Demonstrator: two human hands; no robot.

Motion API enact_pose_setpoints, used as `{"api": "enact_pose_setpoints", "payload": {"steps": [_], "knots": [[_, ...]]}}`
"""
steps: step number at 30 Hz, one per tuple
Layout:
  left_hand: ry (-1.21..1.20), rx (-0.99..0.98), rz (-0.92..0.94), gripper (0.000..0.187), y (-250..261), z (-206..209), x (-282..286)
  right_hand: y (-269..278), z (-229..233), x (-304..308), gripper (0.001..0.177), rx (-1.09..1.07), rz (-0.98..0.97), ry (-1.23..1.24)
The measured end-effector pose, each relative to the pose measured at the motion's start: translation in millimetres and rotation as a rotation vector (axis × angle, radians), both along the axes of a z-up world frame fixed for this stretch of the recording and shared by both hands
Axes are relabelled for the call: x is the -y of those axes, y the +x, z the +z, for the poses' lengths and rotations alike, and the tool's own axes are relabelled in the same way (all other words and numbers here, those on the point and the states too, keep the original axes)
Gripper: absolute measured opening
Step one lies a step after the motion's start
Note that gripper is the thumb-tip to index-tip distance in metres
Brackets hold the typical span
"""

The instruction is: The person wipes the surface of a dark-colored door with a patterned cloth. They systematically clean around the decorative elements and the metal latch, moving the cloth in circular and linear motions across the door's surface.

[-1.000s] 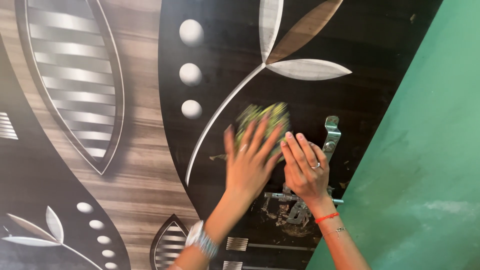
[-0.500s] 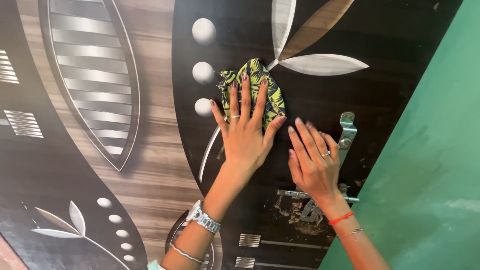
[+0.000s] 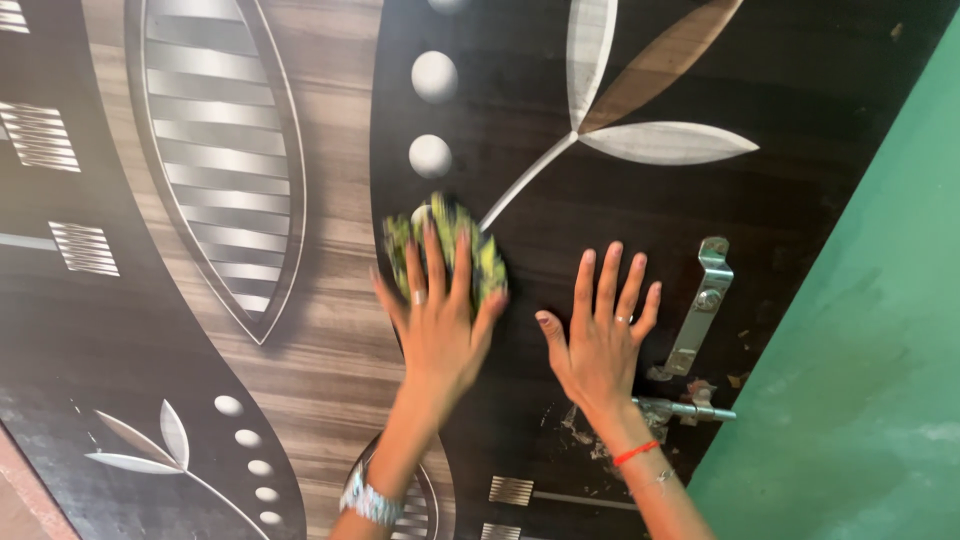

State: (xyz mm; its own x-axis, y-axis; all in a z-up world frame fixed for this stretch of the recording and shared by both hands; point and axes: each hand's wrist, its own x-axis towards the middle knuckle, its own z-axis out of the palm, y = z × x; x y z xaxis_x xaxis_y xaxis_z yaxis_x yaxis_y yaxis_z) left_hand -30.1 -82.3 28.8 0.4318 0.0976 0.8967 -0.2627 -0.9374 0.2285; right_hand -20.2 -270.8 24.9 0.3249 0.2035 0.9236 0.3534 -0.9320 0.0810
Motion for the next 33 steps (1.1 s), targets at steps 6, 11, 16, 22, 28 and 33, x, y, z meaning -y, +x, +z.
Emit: {"api": "enact_pose_setpoints", "payload": {"steps": [6, 11, 16, 22, 28, 33], "knots": [[0.019, 0.032, -0.014, 0.077, 4, 51, -14, 3, -11, -4, 0.080, -0.003, -0.037, 0.005], [0.013, -0.086, -0.012, 0.081, 2, -57, -16, 4, -12, -3, 0.081, -0.008, -0.051, 0.002], [0.021, -0.131, 0.088, 0.082, 1, -114, -35, 2, -12, -2, 0.081, -0.014, -0.054, 0.001], [-0.184, -0.021, 0.085, 0.079, 28, 20, -65, 2, -12, -3, 0.081, -0.007, -0.041, 0.008], [-0.486, 0.124, 0.085, 0.076, 32, 1, -62, 0, -11, -5, 0.081, 0.006, -0.051, 0.024], [-0.661, 0.052, 0.134, 0.076, 24, -97, -56, -1, -11, -5, 0.081, 0.029, -0.065, 0.018]]}}
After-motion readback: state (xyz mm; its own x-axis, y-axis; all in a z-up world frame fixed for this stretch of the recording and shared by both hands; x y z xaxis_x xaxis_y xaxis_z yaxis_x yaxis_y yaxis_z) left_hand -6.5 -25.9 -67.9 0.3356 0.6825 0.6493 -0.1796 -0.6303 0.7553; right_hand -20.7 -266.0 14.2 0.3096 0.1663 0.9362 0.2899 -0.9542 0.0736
